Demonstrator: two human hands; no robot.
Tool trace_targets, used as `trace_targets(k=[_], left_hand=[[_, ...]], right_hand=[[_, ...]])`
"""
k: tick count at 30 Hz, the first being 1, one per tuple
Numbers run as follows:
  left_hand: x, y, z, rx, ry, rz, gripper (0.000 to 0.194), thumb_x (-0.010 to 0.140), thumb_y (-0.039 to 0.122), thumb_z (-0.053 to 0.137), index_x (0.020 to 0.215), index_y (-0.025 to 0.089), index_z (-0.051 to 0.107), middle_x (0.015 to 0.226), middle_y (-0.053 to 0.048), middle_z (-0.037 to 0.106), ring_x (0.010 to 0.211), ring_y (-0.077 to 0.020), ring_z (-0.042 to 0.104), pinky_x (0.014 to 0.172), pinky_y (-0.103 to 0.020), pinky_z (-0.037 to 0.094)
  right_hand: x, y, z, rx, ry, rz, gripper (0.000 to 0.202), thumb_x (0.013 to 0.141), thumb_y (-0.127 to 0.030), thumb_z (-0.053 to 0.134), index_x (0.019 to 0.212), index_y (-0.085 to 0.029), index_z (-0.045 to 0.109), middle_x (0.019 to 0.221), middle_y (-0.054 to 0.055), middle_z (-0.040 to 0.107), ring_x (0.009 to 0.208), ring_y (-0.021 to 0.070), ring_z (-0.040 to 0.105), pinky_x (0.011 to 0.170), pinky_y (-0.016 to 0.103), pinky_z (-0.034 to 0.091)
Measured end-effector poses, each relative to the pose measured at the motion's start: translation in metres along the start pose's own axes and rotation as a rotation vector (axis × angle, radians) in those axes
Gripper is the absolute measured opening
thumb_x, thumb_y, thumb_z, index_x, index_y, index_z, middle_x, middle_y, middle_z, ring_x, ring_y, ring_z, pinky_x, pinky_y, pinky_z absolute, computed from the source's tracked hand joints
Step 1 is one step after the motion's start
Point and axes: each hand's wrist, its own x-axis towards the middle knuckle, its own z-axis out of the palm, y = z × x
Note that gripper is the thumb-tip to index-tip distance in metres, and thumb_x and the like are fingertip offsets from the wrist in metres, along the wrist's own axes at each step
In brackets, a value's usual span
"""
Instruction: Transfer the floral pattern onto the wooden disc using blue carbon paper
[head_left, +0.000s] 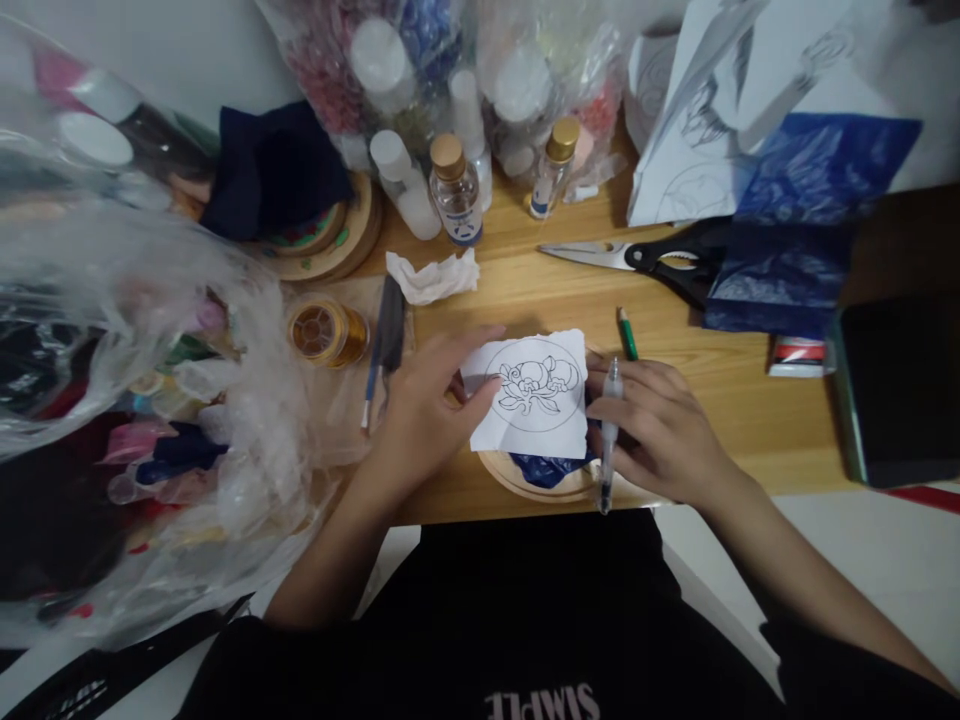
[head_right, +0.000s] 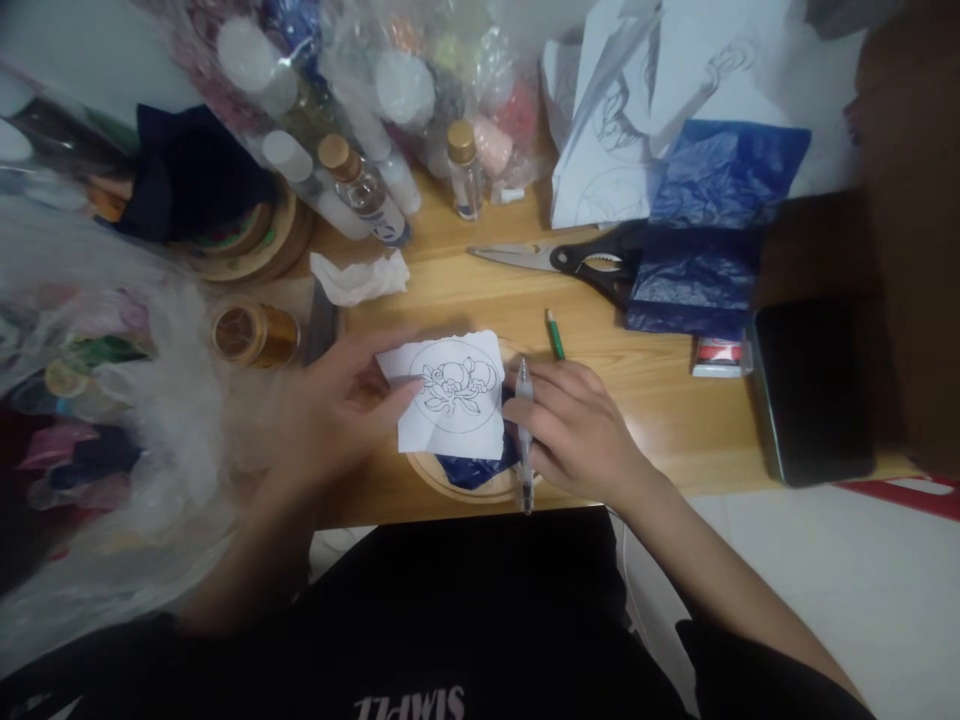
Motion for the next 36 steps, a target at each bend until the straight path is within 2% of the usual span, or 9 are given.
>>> trace_targets(k=[4, 7, 13, 16, 21, 25, 28, 33, 36], left_hand=[[0.002, 0.001, 0.000, 0.057, -0.050, 0.073, 0.043, 0.074, 0.011, 0.067, 0.113, 0.026, 0.062, 0.099, -0.001, 0.065, 0.064, -0.0093, 0.054, 0.056, -0.023, 0.047], [0.006, 0.002, 0.000, 0.032, -0.011, 0.020, 0.042, 0.074, 0.010, 0.066, 0.113, 0.025, 0.062, 0.094, 0.000, 0.066, 0.070, -0.0117, 0.057, 0.061, -0.025, 0.048], [0.016, -0.007, -0.009, -0.212, 0.223, -0.198, 0.021, 0.073, 0.015, 0.071, 0.091, 0.027, 0.069, 0.085, 0.003, 0.069, 0.069, -0.0114, 0.060, 0.058, -0.026, 0.048], [0.021, -0.013, -0.014, -0.378, 0.280, -0.251, 0.018, 0.069, 0.017, 0.075, 0.084, 0.026, 0.068, 0.078, 0.006, 0.068, 0.069, -0.0103, 0.061, 0.062, -0.025, 0.051], [0.027, -0.011, -0.019, -0.739, 0.257, -0.374, 0.026, 0.063, 0.019, 0.081, 0.083, 0.021, 0.065, 0.081, 0.004, 0.069, 0.074, -0.0094, 0.063, 0.072, -0.023, 0.055], [0.028, -0.006, -0.016, -0.884, 0.139, -0.468, 0.031, 0.059, 0.019, 0.082, 0.083, 0.021, 0.063, 0.081, 0.003, 0.069, 0.073, -0.0094, 0.064, 0.070, -0.023, 0.055], [0.026, -0.006, -0.008, -0.808, 0.086, -0.428, 0.030, 0.062, 0.016, 0.078, 0.086, 0.022, 0.062, 0.079, 0.004, 0.068, 0.070, -0.0089, 0.063, 0.064, -0.021, 0.053], [0.019, -0.003, 0.007, -0.440, -0.006, -0.305, 0.029, 0.069, 0.014, 0.071, 0.096, 0.020, 0.063, 0.091, -0.001, 0.069, 0.077, -0.0130, 0.065, 0.064, -0.023, 0.053], [0.014, 0.000, 0.011, -0.201, -0.010, -0.182, 0.035, 0.073, 0.016, 0.070, 0.106, 0.022, 0.061, 0.103, -0.003, 0.068, 0.085, -0.0156, 0.065, 0.069, -0.027, 0.053]], right_hand=[[0.001, 0.001, 0.000, -0.012, 0.004, -0.011, 0.023, 0.079, -0.018, 0.058, 0.101, -0.023, 0.054, 0.105, 0.007, 0.068, 0.109, 0.0259, 0.058, 0.087, 0.042, 0.045], [0.002, 0.000, -0.001, -0.017, 0.004, -0.003, 0.021, 0.078, -0.017, 0.060, 0.097, -0.021, 0.054, 0.107, 0.007, 0.068, 0.108, 0.0254, 0.058, 0.086, 0.041, 0.046], [0.004, -0.002, -0.001, 0.017, 0.002, 0.020, 0.016, 0.079, -0.017, 0.059, 0.094, -0.021, 0.056, 0.114, 0.007, 0.067, 0.110, 0.0238, 0.059, 0.089, 0.040, 0.045], [0.004, -0.002, 0.000, 0.025, 0.022, 0.025, 0.017, 0.079, -0.017, 0.059, 0.095, -0.022, 0.056, 0.113, 0.006, 0.068, 0.111, 0.0233, 0.059, 0.090, 0.040, 0.045], [0.004, -0.002, 0.000, 0.014, 0.022, 0.021, 0.015, 0.080, -0.018, 0.060, 0.094, -0.022, 0.055, 0.112, 0.007, 0.068, 0.109, 0.0233, 0.059, 0.090, 0.039, 0.045], [0.004, -0.001, 0.000, 0.012, 0.023, 0.004, 0.018, 0.080, -0.018, 0.061, 0.095, -0.021, 0.054, 0.111, 0.008, 0.068, 0.110, 0.0246, 0.058, 0.088, 0.040, 0.044], [0.003, 0.000, 0.000, 0.013, 0.021, 0.001, 0.018, 0.080, -0.019, 0.060, 0.097, -0.022, 0.054, 0.111, 0.007, 0.067, 0.110, 0.0244, 0.058, 0.088, 0.040, 0.044], [0.000, 0.001, 0.001, -0.023, 0.015, -0.021, 0.021, 0.079, -0.019, 0.059, 0.100, -0.020, 0.054, 0.099, 0.009, 0.068, 0.108, 0.0272, 0.058, 0.087, 0.042, 0.045], [0.000, 0.002, 0.001, -0.027, 0.007, -0.020, 0.022, 0.078, -0.019, 0.059, 0.099, -0.019, 0.054, 0.099, 0.010, 0.068, 0.108, 0.0276, 0.058, 0.088, 0.042, 0.045]])
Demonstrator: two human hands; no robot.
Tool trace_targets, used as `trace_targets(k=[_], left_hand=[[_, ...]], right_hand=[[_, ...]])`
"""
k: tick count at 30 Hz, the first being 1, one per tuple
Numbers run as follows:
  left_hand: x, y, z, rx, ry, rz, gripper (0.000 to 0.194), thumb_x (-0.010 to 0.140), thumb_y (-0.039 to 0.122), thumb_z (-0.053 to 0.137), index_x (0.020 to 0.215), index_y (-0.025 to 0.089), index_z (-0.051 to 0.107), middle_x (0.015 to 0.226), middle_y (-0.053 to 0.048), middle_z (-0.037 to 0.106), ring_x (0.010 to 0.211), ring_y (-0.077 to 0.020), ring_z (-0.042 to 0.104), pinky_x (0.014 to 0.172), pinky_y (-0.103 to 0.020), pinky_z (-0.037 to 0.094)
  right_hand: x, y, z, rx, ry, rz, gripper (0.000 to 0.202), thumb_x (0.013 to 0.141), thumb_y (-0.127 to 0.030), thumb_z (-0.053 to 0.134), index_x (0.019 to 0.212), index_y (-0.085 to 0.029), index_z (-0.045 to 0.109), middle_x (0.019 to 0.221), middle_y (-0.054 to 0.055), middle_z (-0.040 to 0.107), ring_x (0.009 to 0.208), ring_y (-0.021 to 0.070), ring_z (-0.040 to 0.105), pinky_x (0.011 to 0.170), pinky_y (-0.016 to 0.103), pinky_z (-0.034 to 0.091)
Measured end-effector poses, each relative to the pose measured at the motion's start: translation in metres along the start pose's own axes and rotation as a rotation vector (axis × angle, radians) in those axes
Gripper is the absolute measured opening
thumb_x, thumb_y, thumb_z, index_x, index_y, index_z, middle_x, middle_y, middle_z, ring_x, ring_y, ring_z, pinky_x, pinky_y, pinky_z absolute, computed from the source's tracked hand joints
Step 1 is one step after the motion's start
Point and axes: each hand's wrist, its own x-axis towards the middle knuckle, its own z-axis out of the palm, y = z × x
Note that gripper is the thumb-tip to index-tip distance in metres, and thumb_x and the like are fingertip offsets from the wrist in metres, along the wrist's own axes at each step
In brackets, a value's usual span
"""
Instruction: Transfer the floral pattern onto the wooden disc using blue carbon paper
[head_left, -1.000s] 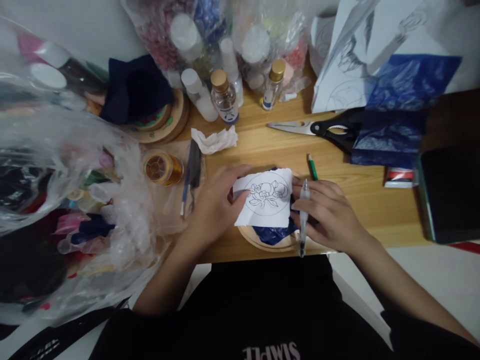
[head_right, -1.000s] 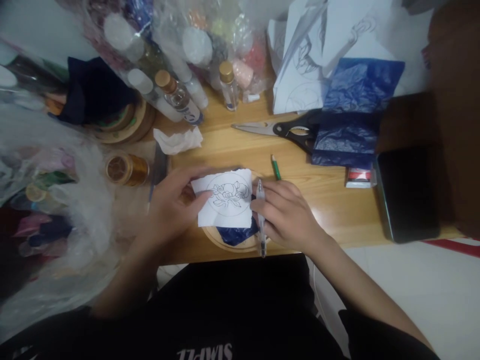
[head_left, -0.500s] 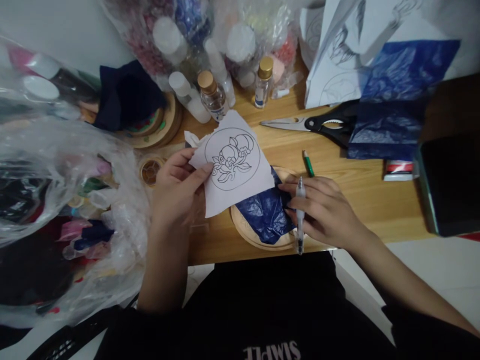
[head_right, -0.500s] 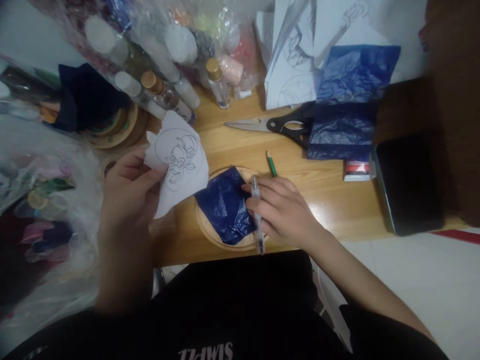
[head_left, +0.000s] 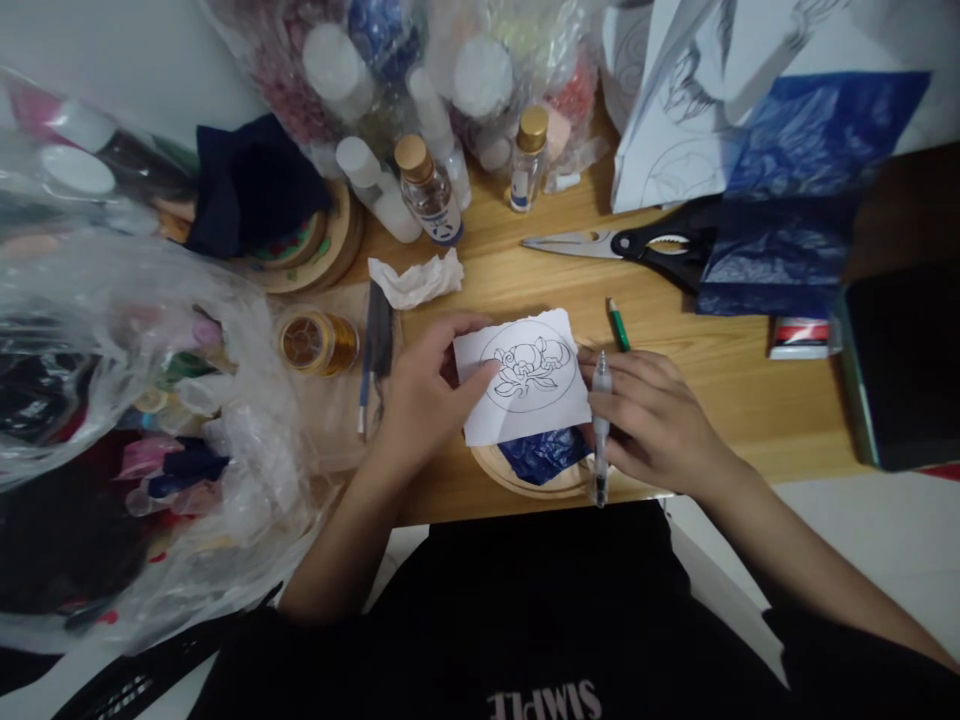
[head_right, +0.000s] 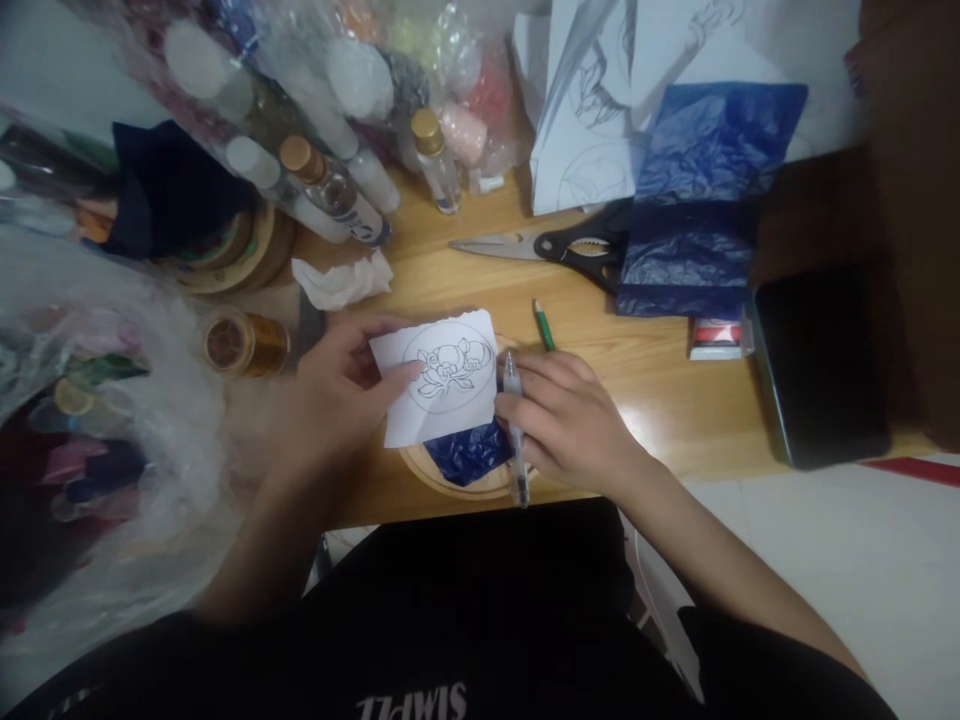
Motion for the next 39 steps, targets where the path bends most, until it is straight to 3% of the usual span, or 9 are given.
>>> trace_targets(k=[3, 6, 13, 22, 27, 33, 39], left_hand=[[-0.004, 0.004, 0.001, 0.282, 0.015, 0.200, 0.040, 0.073, 0.013, 0.070, 0.111, 0.021, 0.058, 0.111, -0.004, 0.066, 0.096, -0.0175, 0.063, 0.080, -0.030, 0.052], [-0.006, 0.008, 0.002, 0.482, 0.018, 0.355, 0.035, 0.076, 0.012, 0.068, 0.108, 0.019, 0.058, 0.105, -0.004, 0.067, 0.097, -0.0169, 0.062, 0.083, -0.030, 0.051], [-0.004, -0.001, 0.005, 0.576, 0.027, 0.464, 0.028, 0.078, 0.020, 0.069, 0.104, 0.020, 0.059, 0.099, -0.004, 0.064, 0.093, -0.0180, 0.061, 0.080, -0.032, 0.050], [-0.002, -0.009, 0.006, 0.491, 0.045, 0.430, 0.027, 0.076, 0.027, 0.071, 0.101, 0.019, 0.064, 0.093, -0.003, 0.059, 0.086, -0.0158, 0.059, 0.075, -0.030, 0.051], [-0.002, -0.006, 0.004, 0.391, 0.094, 0.342, 0.015, 0.082, 0.020, 0.064, 0.097, 0.021, 0.066, 0.096, 0.000, 0.066, 0.087, -0.0133, 0.063, 0.077, -0.027, 0.052], [-0.004, -0.007, 0.006, 0.343, 0.106, 0.328, 0.046, 0.080, 0.017, 0.064, 0.124, 0.024, 0.053, 0.110, -0.003, 0.066, 0.098, -0.0165, 0.062, 0.084, -0.032, 0.053], [-0.001, -0.002, 0.005, 0.317, 0.062, 0.356, 0.015, 0.081, 0.014, 0.062, 0.093, 0.022, 0.067, 0.088, 0.000, 0.064, 0.080, -0.0111, 0.061, 0.069, -0.024, 0.053]], right_hand=[[0.001, 0.000, 0.000, -0.001, 0.002, 0.000, 0.020, 0.079, -0.019, 0.058, 0.098, -0.020, 0.053, 0.100, 0.009, 0.068, 0.108, 0.0269, 0.059, 0.087, 0.041, 0.045], [0.002, -0.001, -0.001, 0.011, 0.005, 0.000, 0.018, 0.080, -0.018, 0.058, 0.097, -0.019, 0.052, 0.104, 0.010, 0.067, 0.108, 0.0271, 0.058, 0.085, 0.041, 0.045], [0.003, -0.001, -0.001, 0.029, 0.016, 0.003, 0.018, 0.080, -0.019, 0.059, 0.097, -0.019, 0.053, 0.107, 0.010, 0.067, 0.108, 0.0269, 0.059, 0.085, 0.041, 0.046], [0.003, -0.001, -0.001, 0.008, 0.010, 0.010, 0.017, 0.083, -0.020, 0.057, 0.099, -0.020, 0.052, 0.107, 0.009, 0.068, 0.108, 0.0261, 0.059, 0.086, 0.041, 0.046], [0.003, -0.001, -0.001, -0.003, 0.022, -0.006, 0.018, 0.082, -0.021, 0.057, 0.100, -0.019, 0.052, 0.103, 0.010, 0.068, 0.105, 0.0267, 0.059, 0.085, 0.041, 0.046], [0.000, 0.000, 0.001, 0.011, 0.014, -0.002, 0.018, 0.083, -0.023, 0.057, 0.100, -0.019, 0.053, 0.103, 0.010, 0.067, 0.108, 0.0270, 0.057, 0.086, 0.042, 0.046], [-0.001, 0.001, 0.000, 0.027, 0.007, 0.004, 0.018, 0.083, -0.024, 0.057, 0.100, -0.019, 0.054, 0.105, 0.010, 0.066, 0.107, 0.0273, 0.057, 0.086, 0.044, 0.046]])
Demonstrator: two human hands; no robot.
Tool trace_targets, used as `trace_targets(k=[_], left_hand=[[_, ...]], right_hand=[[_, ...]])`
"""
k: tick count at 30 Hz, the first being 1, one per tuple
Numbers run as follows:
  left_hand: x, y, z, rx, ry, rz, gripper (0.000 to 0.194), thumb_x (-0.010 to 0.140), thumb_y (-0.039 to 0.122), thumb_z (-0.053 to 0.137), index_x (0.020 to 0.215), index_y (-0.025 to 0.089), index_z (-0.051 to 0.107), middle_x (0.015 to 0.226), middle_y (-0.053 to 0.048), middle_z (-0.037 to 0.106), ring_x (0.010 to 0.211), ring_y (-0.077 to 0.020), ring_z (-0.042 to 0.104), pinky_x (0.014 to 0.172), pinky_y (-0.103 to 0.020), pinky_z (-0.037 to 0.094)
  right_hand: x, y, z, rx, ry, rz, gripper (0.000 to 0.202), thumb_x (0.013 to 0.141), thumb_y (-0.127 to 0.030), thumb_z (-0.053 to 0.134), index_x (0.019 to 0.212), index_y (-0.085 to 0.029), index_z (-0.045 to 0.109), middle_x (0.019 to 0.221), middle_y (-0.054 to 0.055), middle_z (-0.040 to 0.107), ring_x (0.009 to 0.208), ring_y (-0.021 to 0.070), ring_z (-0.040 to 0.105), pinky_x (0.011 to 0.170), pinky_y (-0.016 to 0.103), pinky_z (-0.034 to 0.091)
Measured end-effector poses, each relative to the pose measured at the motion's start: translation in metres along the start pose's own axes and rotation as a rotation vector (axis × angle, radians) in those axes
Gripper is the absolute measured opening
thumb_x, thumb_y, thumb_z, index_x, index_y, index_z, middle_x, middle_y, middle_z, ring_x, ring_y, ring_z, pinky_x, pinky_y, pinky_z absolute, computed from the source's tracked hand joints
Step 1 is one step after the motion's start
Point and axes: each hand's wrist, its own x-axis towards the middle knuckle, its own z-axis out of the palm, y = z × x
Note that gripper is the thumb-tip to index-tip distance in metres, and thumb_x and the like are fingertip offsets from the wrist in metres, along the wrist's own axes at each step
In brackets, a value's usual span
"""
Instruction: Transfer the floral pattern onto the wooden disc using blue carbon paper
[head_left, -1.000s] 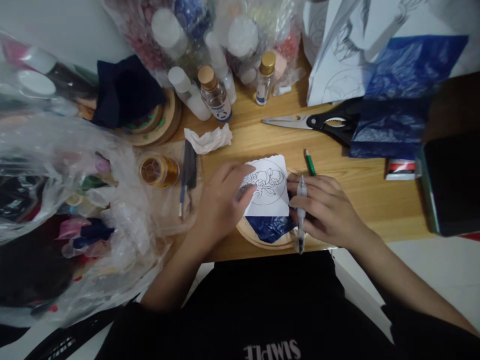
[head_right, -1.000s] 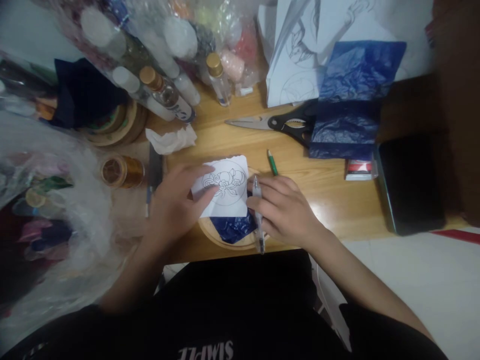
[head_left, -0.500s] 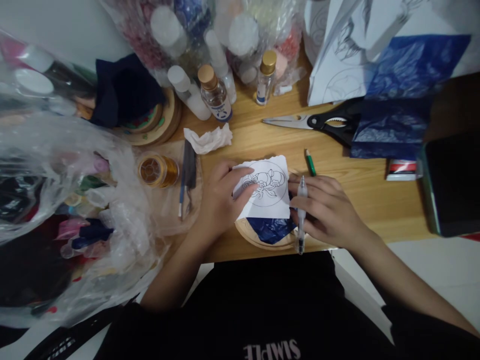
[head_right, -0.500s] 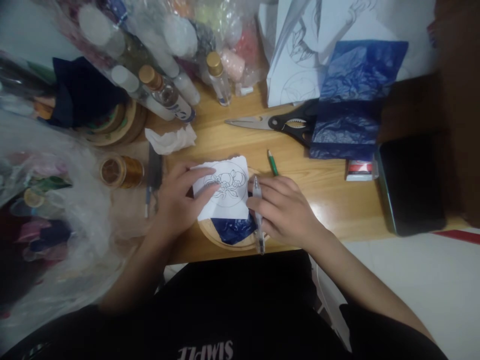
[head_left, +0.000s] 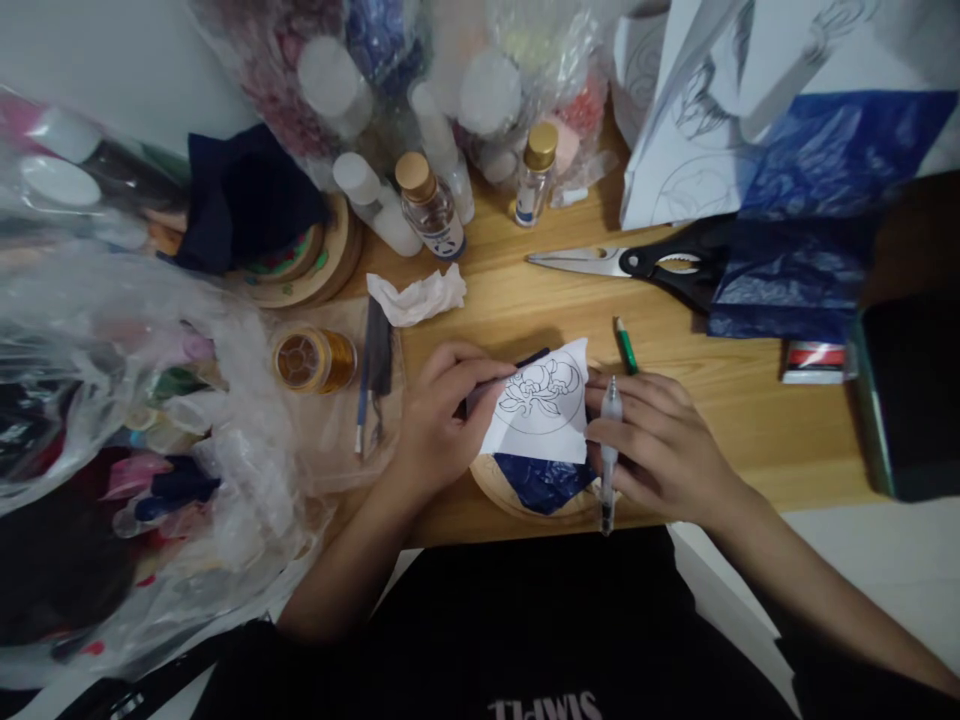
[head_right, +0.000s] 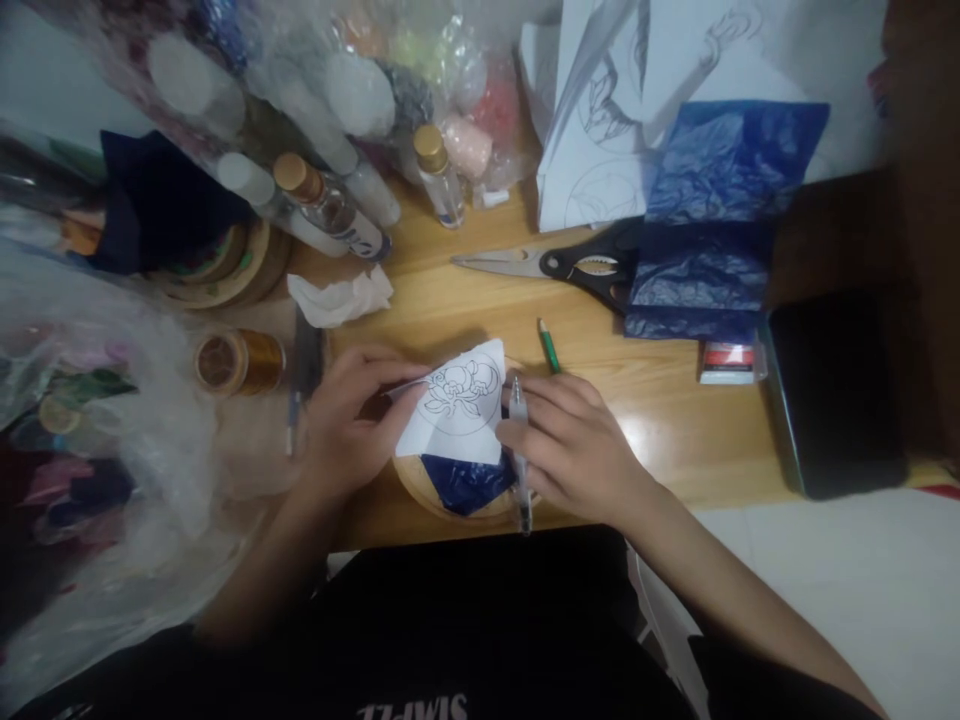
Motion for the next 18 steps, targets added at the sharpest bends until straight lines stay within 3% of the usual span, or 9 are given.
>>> trace_targets(k=[8, 15, 18], left_hand=[[-0.002, -0.004, 0.004, 0.019, 0.015, 0.144, 0.015, 0.083, 0.012, 0.060, 0.094, 0.022, 0.065, 0.089, -0.001, 0.062, 0.081, -0.0117, 0.060, 0.067, -0.026, 0.052], [-0.002, 0.000, 0.010, 0.042, 0.039, 0.037, 0.016, 0.083, 0.014, 0.062, 0.093, 0.026, 0.064, 0.084, 0.001, 0.064, 0.076, -0.0120, 0.061, 0.061, -0.026, 0.052], [0.000, 0.002, 0.012, 0.025, 0.077, -0.047, 0.008, 0.083, 0.020, 0.064, 0.086, 0.026, 0.065, 0.079, 0.001, 0.064, 0.071, -0.0125, 0.061, 0.059, -0.028, 0.052]], right_hand=[[0.000, 0.001, -0.002, 0.030, -0.026, 0.007, 0.018, 0.081, -0.019, 0.057, 0.099, -0.019, 0.055, 0.106, 0.010, 0.066, 0.108, 0.0266, 0.057, 0.086, 0.044, 0.046], [0.000, 0.002, -0.002, 0.074, -0.025, 0.002, 0.020, 0.078, -0.014, 0.058, 0.097, -0.018, 0.055, 0.108, 0.012, 0.065, 0.110, 0.0277, 0.057, 0.086, 0.045, 0.046], [0.000, 0.002, -0.002, 0.086, -0.035, 0.009, 0.021, 0.077, -0.014, 0.059, 0.098, -0.018, 0.055, 0.109, 0.012, 0.065, 0.110, 0.0286, 0.056, 0.086, 0.046, 0.046]])
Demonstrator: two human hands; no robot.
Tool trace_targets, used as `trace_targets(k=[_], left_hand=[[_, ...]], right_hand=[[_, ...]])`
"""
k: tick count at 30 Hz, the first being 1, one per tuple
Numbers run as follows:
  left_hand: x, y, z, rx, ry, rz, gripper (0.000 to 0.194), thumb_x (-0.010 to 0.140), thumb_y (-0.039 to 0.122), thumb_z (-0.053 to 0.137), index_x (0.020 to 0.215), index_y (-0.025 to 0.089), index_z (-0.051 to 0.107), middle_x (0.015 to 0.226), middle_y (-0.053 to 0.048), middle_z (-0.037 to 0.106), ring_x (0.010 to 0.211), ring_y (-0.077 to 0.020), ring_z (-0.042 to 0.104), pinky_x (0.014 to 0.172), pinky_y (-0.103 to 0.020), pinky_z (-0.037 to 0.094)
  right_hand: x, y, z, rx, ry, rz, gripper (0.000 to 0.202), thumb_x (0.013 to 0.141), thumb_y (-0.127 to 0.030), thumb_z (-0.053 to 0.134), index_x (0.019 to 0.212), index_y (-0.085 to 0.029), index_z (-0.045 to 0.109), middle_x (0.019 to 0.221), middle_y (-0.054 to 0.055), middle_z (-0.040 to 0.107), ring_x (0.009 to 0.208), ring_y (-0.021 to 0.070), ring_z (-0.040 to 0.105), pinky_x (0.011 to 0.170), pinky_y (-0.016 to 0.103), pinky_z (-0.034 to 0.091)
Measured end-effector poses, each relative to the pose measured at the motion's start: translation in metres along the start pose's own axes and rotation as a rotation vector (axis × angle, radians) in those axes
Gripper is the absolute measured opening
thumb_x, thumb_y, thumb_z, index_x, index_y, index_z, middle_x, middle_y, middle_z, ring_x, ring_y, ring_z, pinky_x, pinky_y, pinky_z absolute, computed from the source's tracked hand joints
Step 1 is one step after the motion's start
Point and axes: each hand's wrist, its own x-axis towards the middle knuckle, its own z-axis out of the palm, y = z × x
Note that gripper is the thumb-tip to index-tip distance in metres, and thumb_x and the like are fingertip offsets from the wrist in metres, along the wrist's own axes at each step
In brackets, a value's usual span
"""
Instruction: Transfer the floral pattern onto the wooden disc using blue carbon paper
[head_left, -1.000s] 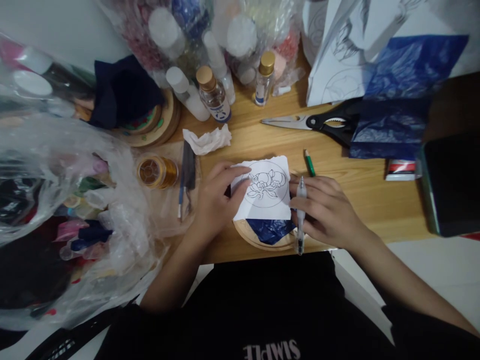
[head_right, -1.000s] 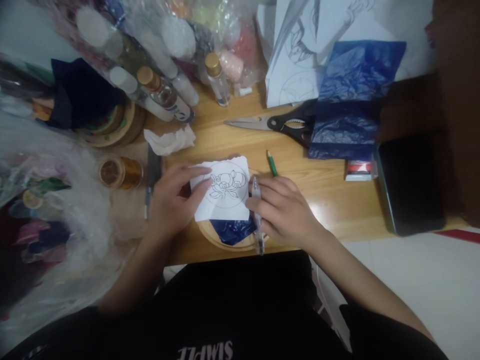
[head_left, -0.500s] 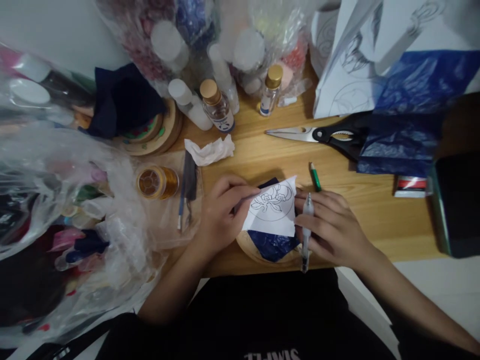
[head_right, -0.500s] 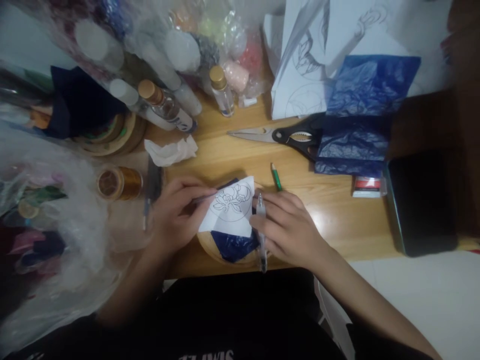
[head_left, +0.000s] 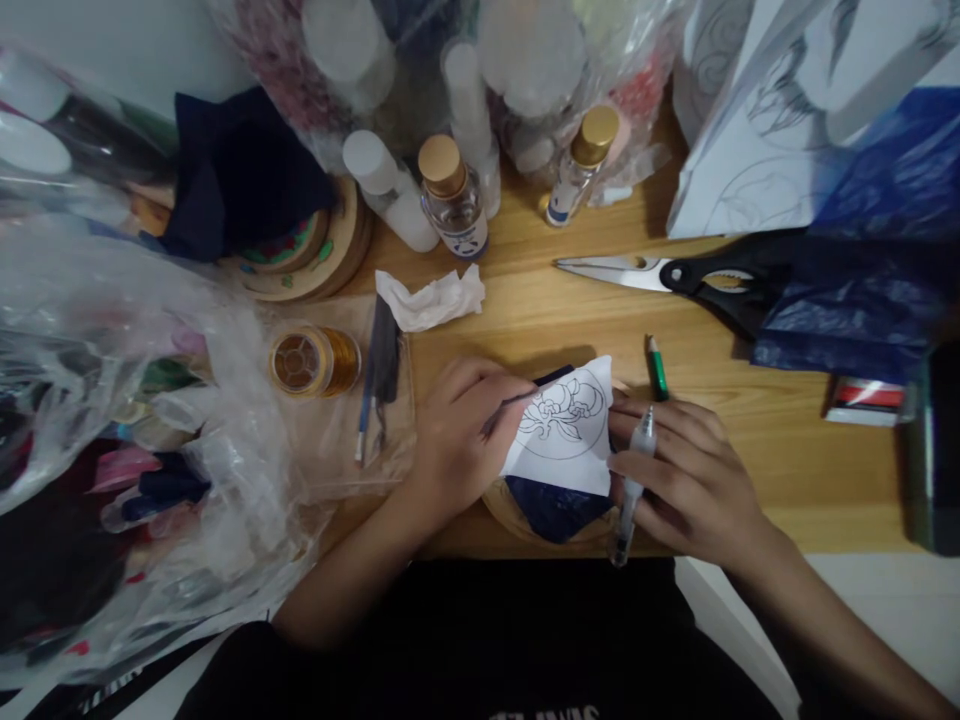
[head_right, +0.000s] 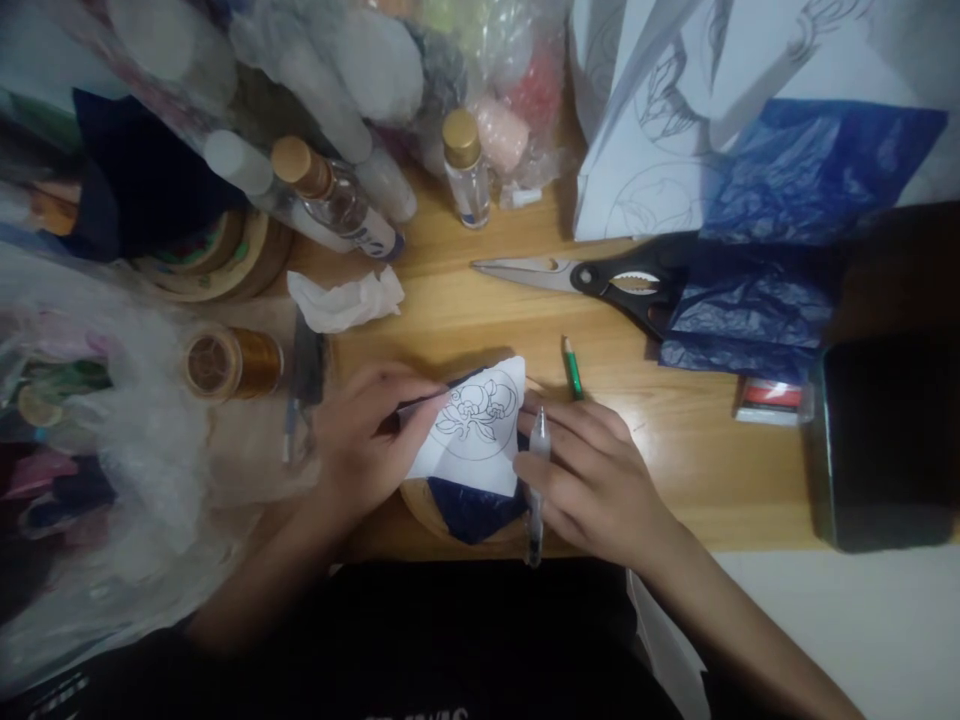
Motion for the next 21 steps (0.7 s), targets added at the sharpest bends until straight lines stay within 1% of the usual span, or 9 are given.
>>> trace_targets(k=[2, 4, 7, 11, 15, 21], left_hand=[[0.0012, 0.0018, 0.0014, -0.014, 0.007, -0.080, 0.004, 0.082, 0.021, 0.066, 0.082, 0.026, 0.064, 0.076, 0.002, 0.063, 0.069, -0.0122, 0.060, 0.059, -0.029, 0.051], [0.0020, 0.0035, 0.0025, -0.015, 0.003, -0.123, 0.005, 0.081, 0.021, 0.067, 0.080, 0.025, 0.064, 0.074, 0.003, 0.062, 0.069, -0.0114, 0.059, 0.058, -0.028, 0.050], [0.0024, 0.0053, 0.0043, 0.004, 0.001, -0.120, 0.006, 0.081, 0.020, 0.067, 0.078, 0.024, 0.063, 0.073, 0.003, 0.063, 0.068, -0.0107, 0.059, 0.058, -0.028, 0.049], [0.0014, 0.0063, 0.0071, 0.008, 0.020, -0.120, 0.007, 0.081, 0.019, 0.067, 0.078, 0.023, 0.062, 0.073, 0.003, 0.063, 0.069, -0.0112, 0.058, 0.059, -0.028, 0.049], [0.0004, 0.0066, 0.0087, 0.020, 0.034, -0.144, 0.008, 0.081, 0.019, 0.065, 0.079, 0.025, 0.061, 0.073, 0.003, 0.061, 0.068, -0.0113, 0.058, 0.059, -0.029, 0.050], [0.0015, 0.0058, 0.0080, 0.033, -0.001, -0.117, 0.009, 0.083, 0.019, 0.062, 0.082, 0.027, 0.058, 0.079, 0.001, 0.063, 0.074, -0.0150, 0.060, 0.064, -0.034, 0.052]], right_hand=[[0.0000, 0.0001, -0.0002, 0.004, -0.004, 0.002, 0.022, 0.077, -0.014, 0.060, 0.098, -0.018, 0.054, 0.109, 0.013, 0.065, 0.110, 0.0294, 0.056, 0.086, 0.046, 0.046], [-0.0003, 0.0003, -0.0004, 0.004, -0.005, -0.002, 0.021, 0.078, -0.014, 0.059, 0.098, -0.017, 0.054, 0.109, 0.013, 0.064, 0.109, 0.0298, 0.056, 0.085, 0.047, 0.046], [-0.0011, 0.0008, -0.0001, -0.004, 0.002, -0.009, 0.020, 0.079, -0.015, 0.057, 0.098, -0.018, 0.055, 0.108, 0.012, 0.064, 0.108, 0.0290, 0.056, 0.085, 0.047, 0.046], [-0.0018, 0.0006, 0.0003, -0.007, 0.007, 0.018, 0.019, 0.079, -0.017, 0.057, 0.098, -0.020, 0.055, 0.108, 0.010, 0.064, 0.108, 0.0270, 0.056, 0.086, 0.046, 0.046], [-0.0002, -0.0001, -0.0001, 0.008, 0.012, 0.030, 0.018, 0.079, -0.016, 0.057, 0.097, -0.020, 0.056, 0.105, 0.010, 0.065, 0.107, 0.0270, 0.056, 0.086, 0.045, 0.045], [-0.0002, -0.0001, 0.0004, 0.003, 0.012, 0.024, 0.020, 0.077, -0.015, 0.059, 0.096, -0.018, 0.056, 0.104, 0.011, 0.065, 0.104, 0.0277, 0.057, 0.084, 0.045, 0.045]])
